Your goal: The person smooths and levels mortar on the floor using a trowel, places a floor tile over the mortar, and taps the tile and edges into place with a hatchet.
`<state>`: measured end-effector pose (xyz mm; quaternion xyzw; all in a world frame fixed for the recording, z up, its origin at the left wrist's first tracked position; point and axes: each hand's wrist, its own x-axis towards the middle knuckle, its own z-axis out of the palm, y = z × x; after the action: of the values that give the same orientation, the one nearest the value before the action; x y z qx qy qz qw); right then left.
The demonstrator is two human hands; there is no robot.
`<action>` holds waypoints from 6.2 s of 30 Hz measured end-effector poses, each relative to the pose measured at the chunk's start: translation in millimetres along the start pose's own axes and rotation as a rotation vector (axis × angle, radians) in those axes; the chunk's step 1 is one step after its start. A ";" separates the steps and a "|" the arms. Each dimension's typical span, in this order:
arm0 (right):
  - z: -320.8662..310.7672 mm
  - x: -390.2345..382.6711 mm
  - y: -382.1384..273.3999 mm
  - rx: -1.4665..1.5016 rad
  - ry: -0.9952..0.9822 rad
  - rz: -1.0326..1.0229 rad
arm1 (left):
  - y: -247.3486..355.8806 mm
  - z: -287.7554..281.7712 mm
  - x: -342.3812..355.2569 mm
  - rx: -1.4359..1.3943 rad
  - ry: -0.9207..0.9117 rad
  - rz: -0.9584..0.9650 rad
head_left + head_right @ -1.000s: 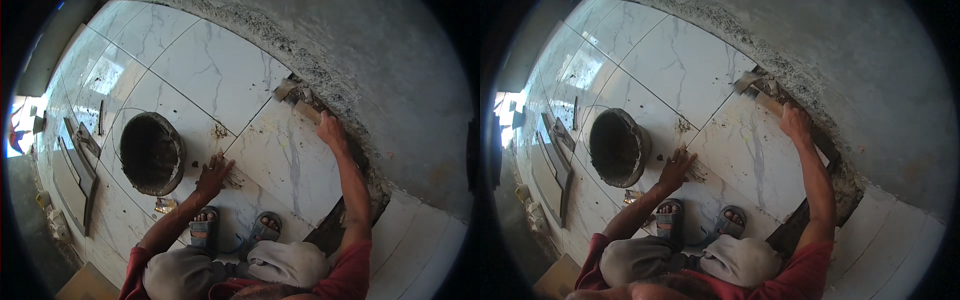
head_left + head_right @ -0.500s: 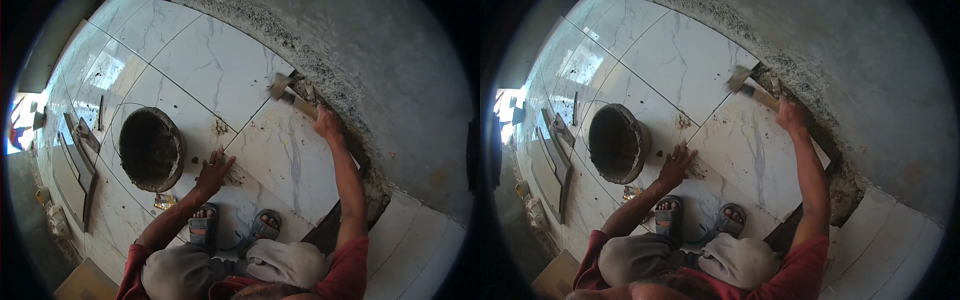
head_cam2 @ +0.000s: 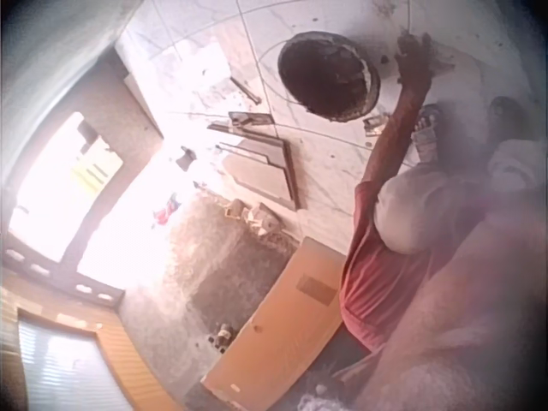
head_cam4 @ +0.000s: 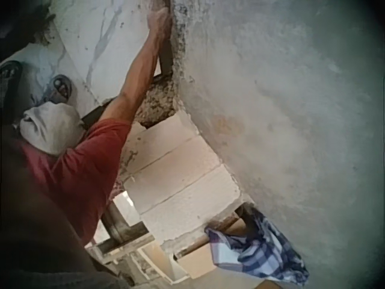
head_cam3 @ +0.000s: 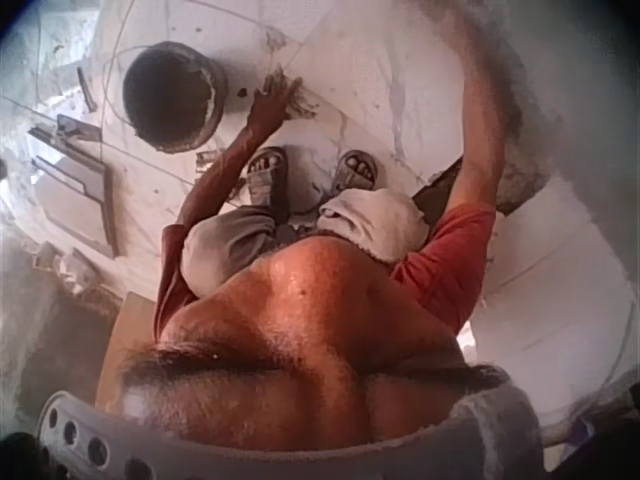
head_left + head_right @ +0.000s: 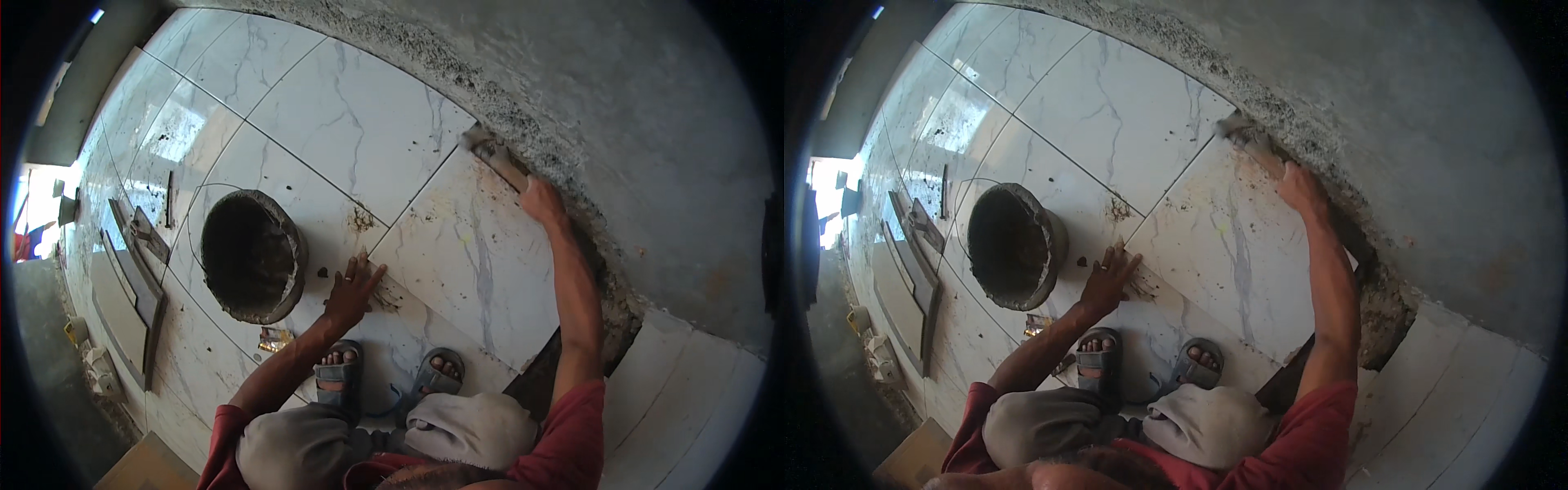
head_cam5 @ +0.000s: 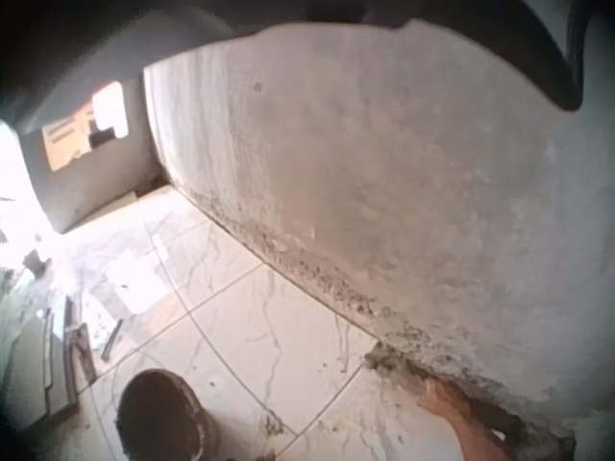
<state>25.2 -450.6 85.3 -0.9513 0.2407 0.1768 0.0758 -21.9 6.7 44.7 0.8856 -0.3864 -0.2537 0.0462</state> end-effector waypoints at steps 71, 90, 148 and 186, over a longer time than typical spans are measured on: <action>15.6 12.3 42.7 0.225 -0.026 -0.075 | 10.1 -9.4 5.0 0.017 -0.039 -0.013; -12.3 -26.9 1.3 0.170 0.055 -0.178 | 6.8 -5.7 -3.1 0.045 -0.011 -0.006; -16.2 -75.2 124.3 -0.064 -0.042 0.085 | 5.2 -12.8 -9.6 -0.199 0.115 0.076; -26.7 -102.8 55.0 -0.188 -0.040 -0.008 | 11.6 40.5 -150.5 -0.250 -0.035 0.140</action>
<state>-77.9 -460.4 145.1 -0.9516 0.2175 0.2170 -0.0083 -135.4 109.8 75.0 0.8392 -0.4131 -0.3116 0.1670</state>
